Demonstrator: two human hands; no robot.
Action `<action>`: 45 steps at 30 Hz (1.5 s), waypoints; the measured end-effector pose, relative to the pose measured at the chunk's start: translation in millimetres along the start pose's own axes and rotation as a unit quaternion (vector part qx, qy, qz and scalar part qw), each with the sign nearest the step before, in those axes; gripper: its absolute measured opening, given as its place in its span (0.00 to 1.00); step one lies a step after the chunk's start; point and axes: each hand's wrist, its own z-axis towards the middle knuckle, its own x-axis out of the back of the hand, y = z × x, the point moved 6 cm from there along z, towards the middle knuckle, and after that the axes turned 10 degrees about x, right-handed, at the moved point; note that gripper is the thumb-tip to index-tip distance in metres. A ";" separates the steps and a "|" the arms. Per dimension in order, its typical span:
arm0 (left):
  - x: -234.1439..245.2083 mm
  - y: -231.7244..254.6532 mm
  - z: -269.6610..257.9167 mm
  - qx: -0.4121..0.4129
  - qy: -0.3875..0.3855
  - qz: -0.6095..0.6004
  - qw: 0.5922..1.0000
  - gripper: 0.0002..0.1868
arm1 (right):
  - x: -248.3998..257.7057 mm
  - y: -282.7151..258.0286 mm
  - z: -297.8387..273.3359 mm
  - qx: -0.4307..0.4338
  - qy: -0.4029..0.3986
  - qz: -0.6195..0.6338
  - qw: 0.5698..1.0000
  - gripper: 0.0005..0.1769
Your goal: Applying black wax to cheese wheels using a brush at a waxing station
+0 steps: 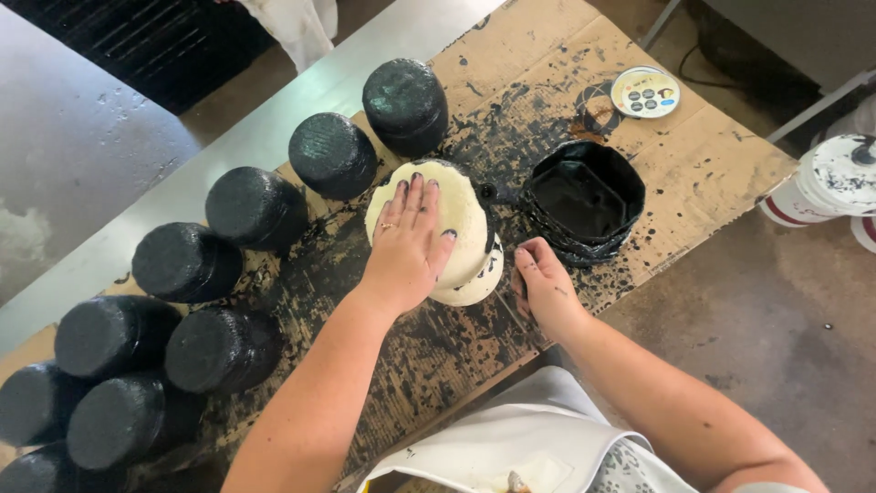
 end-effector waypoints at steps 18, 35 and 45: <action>7.8 -15.9 11.6 0.006 -0.092 -0.111 0.990 0.37 | 19.1 27.3 -51.3 0.033 -0.025 -0.298 0.954 0.12; 49.2 0.1 -5.5 -0.022 -0.114 -0.050 0.992 0.39 | 54.2 -11.0 -39.5 0.051 -0.017 -0.439 0.897 0.17; 32.3 -24.0 8.9 -0.228 -0.028 0.146 0.962 0.52 | 17.5 -30.1 5.1 0.067 -0.069 -0.435 0.895 0.29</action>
